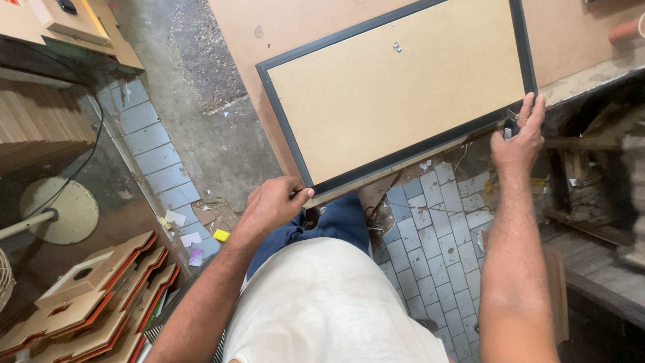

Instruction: The person fits a backing board into a black picture frame on a workbench, pressing the board edges into the frame and running a utility knife along the frame edges to trim or seat the backing. They rotate and reposition the frame repeatedly to work each side, then set the finished frame aside and pick up another frame.

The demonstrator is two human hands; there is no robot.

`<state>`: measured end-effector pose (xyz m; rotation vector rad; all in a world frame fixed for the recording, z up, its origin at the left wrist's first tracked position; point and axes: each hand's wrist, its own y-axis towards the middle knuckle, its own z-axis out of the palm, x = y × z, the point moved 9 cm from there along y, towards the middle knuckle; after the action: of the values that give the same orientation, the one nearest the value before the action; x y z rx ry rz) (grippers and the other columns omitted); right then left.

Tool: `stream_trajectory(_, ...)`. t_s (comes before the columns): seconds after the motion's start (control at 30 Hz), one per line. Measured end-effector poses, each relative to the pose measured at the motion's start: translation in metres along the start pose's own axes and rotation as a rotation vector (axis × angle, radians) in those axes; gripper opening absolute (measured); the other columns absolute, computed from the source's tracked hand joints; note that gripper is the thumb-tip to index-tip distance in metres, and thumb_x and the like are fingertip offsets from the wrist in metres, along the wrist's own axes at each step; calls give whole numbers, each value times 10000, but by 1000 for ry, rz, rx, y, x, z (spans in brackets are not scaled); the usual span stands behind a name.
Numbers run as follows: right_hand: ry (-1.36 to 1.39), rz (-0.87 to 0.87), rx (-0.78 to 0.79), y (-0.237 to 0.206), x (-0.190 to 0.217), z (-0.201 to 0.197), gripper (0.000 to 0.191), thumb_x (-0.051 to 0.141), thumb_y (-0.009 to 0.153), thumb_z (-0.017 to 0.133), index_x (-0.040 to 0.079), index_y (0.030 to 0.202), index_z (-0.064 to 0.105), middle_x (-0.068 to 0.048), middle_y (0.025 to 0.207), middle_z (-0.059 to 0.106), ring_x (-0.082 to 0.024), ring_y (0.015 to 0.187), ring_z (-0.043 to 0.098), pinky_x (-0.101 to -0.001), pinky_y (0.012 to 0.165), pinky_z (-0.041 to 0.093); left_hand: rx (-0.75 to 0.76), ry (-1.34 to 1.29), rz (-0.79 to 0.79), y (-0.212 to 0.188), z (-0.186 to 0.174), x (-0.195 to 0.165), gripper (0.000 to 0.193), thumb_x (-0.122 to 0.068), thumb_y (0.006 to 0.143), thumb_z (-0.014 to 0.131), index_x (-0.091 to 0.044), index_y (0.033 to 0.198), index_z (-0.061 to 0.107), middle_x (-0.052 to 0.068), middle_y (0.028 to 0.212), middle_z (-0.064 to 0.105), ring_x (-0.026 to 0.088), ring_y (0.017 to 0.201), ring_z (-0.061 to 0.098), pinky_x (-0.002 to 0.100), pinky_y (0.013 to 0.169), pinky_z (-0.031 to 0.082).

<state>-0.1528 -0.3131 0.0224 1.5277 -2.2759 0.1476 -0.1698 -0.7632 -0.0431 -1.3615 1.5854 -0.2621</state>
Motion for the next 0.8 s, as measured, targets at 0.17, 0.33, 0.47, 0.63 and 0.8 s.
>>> stream_trajectory(0.17,18,173,108,-47,26,39,936,-114,966,486,153,1672,-68,-165,1732,318,-84,568,595,-213,401,503,9,-64,49,5,3,5,379,-485,908,667,-135,1012,769,103,943,770,269,946,725,453,847,535)
stream_trajectory(0.33,269,-544,190,-171,204,104,674,54,1062,611,14,1618,233,-107,1362,684,-132,573,628,-246,481,535,29,-68,26,11,12,14,416,-509,906,664,-132,1055,760,133,987,762,303,978,723,457,858,536)
stream_trajectory(0.47,541,-655,274,-197,240,97,642,30,964,643,-13,1545,375,-206,1333,696,-185,677,680,-311,585,549,24,-108,95,12,14,10,391,-459,903,664,-114,1062,755,143,985,766,306,942,731,444,833,544)
stream_trajectory(0.63,719,-97,363,-174,209,87,303,121,920,752,16,1169,616,-148,993,757,-220,568,652,-310,510,529,6,-155,116,9,15,9,392,-456,916,679,-86,1024,750,146,932,761,274,882,738,416,795,547)
stream_trajectory(0.8,527,-95,501,-183,229,96,188,203,1043,618,21,1059,660,-187,842,708,-326,677,690,-411,587,541,-98,-167,245,2,10,6,352,-413,948,661,-76,1009,743,117,917,729,271,834,707,403,741,533)
